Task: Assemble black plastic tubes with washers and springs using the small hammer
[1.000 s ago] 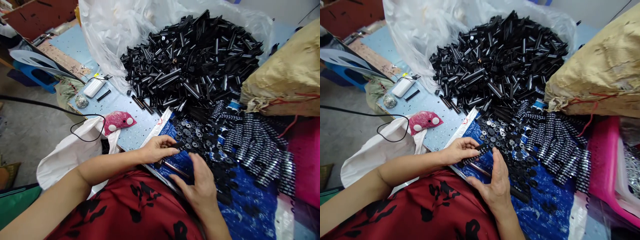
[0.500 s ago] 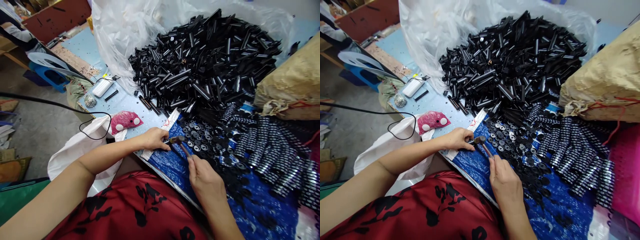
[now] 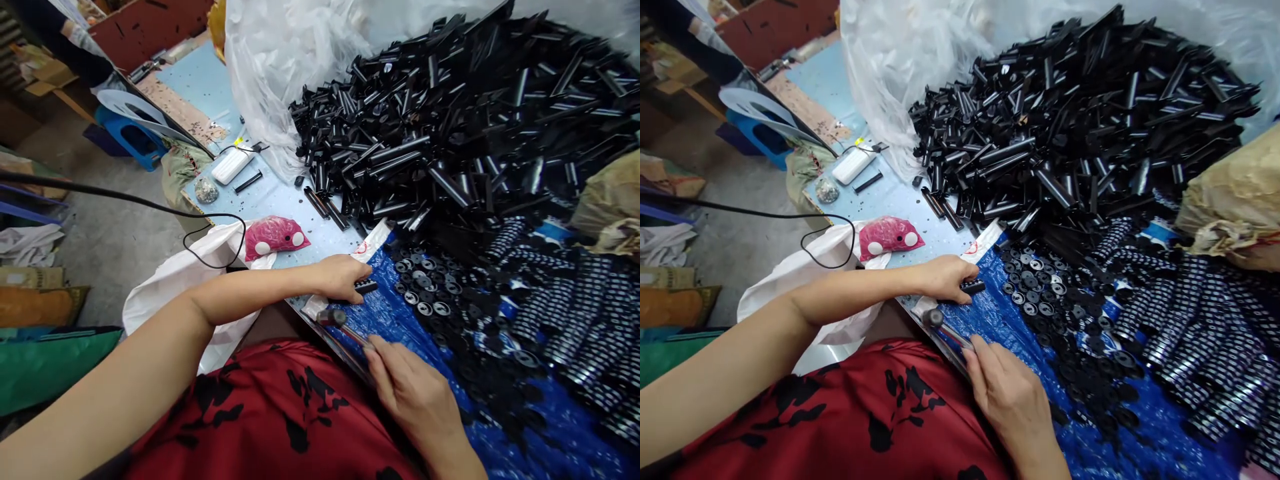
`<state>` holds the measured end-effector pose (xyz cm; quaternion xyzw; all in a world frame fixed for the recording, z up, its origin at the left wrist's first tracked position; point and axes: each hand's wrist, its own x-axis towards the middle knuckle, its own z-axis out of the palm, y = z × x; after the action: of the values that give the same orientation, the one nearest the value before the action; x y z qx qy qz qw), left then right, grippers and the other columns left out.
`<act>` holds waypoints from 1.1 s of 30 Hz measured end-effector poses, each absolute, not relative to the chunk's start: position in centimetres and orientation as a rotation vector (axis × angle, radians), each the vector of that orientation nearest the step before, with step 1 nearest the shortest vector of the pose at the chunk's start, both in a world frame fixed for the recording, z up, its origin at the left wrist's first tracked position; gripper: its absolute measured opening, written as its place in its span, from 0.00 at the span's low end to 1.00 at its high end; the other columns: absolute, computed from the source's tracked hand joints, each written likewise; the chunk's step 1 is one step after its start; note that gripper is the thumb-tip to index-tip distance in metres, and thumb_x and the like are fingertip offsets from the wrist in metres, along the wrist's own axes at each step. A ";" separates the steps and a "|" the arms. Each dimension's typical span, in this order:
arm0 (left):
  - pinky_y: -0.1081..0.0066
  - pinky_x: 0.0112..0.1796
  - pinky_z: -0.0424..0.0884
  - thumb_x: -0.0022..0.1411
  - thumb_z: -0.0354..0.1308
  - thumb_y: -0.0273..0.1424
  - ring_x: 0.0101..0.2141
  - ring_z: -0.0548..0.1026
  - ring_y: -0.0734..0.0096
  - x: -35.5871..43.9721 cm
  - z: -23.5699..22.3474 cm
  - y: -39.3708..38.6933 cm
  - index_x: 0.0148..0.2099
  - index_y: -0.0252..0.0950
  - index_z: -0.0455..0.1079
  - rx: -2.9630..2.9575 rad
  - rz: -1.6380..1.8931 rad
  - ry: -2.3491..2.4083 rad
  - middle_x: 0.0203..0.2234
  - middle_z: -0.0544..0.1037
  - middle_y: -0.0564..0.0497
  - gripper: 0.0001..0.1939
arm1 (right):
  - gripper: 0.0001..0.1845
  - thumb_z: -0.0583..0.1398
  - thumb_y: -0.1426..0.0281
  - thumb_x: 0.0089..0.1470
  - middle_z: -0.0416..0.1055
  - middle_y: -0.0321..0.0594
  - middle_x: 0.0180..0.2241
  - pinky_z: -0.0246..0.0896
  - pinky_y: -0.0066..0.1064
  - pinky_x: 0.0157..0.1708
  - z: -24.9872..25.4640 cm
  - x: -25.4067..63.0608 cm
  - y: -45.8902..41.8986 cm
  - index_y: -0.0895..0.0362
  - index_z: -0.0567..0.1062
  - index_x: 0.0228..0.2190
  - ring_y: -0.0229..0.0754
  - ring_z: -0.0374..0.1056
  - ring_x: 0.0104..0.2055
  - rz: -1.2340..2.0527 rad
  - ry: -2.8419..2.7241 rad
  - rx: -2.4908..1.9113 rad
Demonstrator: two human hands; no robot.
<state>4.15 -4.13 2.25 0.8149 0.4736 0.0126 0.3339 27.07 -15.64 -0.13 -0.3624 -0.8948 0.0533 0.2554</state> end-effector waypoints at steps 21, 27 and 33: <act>0.59 0.41 0.59 0.67 0.53 0.23 0.36 0.71 0.58 -2.5 1.7 3.5 0.36 0.33 0.73 2.823 -0.130 1.629 0.31 0.76 0.42 0.09 | 0.25 0.51 0.56 0.66 0.76 0.41 0.41 0.61 0.22 0.46 0.5 37.7 -11.0 0.61 0.79 0.44 0.29 0.70 0.41 0.050 -1.849 -1.864; 0.62 0.34 0.59 0.70 0.52 0.27 0.32 0.67 0.63 -0.6 3.1 -1.9 0.33 0.35 0.71 3.125 0.351 1.351 0.29 0.73 0.46 0.12 | 0.26 0.56 0.54 0.58 0.74 0.45 0.40 0.61 0.31 0.52 1.9 41.6 -2.5 0.56 0.77 0.51 0.36 0.68 0.40 0.246 -1.630 -2.320; 0.67 0.33 0.64 0.72 0.47 0.29 0.30 0.69 0.68 2.8 0.6 -6.9 0.42 0.35 0.72 2.827 0.254 1.093 0.29 0.72 0.49 0.12 | 0.34 0.64 0.57 0.45 0.73 0.50 0.39 0.58 0.48 0.61 1.5 41.2 0.8 0.59 0.75 0.53 0.40 0.65 0.41 0.466 -1.560 -2.407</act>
<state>2.85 -6.90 0.56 0.9283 0.3589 0.0835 0.0500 41.21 0.82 1.55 -0.8226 -0.5331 0.1592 0.1175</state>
